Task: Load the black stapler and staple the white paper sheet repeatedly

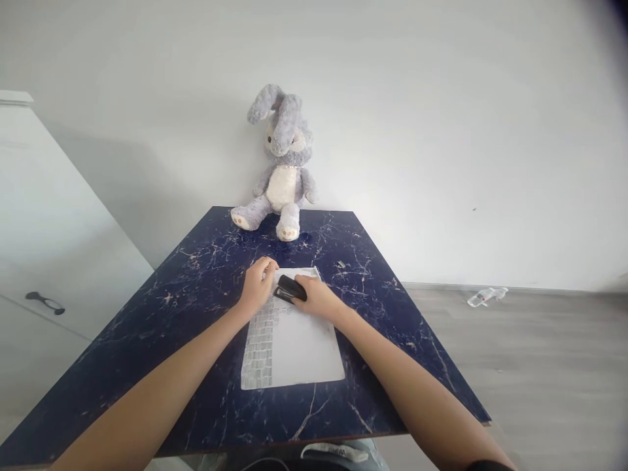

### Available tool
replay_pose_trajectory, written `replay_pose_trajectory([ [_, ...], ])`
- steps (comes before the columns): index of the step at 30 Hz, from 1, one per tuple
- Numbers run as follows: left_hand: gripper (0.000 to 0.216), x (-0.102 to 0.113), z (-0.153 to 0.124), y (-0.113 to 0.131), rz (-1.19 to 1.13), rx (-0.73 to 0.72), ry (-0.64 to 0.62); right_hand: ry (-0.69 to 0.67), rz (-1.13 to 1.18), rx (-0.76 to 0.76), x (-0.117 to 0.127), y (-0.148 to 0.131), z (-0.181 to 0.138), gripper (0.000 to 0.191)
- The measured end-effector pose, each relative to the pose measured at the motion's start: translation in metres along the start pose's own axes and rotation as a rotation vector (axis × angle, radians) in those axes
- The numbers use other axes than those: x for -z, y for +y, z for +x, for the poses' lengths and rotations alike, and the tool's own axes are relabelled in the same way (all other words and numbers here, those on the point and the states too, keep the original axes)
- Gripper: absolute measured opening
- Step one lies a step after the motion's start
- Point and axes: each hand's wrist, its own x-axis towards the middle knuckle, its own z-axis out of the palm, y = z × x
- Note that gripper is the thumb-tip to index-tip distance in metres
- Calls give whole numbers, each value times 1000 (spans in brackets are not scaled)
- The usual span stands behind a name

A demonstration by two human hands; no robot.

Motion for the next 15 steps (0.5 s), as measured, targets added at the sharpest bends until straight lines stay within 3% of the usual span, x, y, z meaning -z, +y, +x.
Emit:
replay_pose_trajectory([
  [5, 28, -10, -8, 8, -21, -90, -213, -235, 33, -34, 40, 28, -15, 15],
  [9, 26, -14, -10, 7, -22, -128, -352, -501, 21, -154, 68, 50, -26, 27],
  [13, 29, -16, -10, 9, -19, -103, -379, -567, 85, 32, 82, 65, -30, 54],
  [15, 32, -15, -10, 11, -22, -98, -372, -532, 56, 109, 83, 69, -30, 47],
])
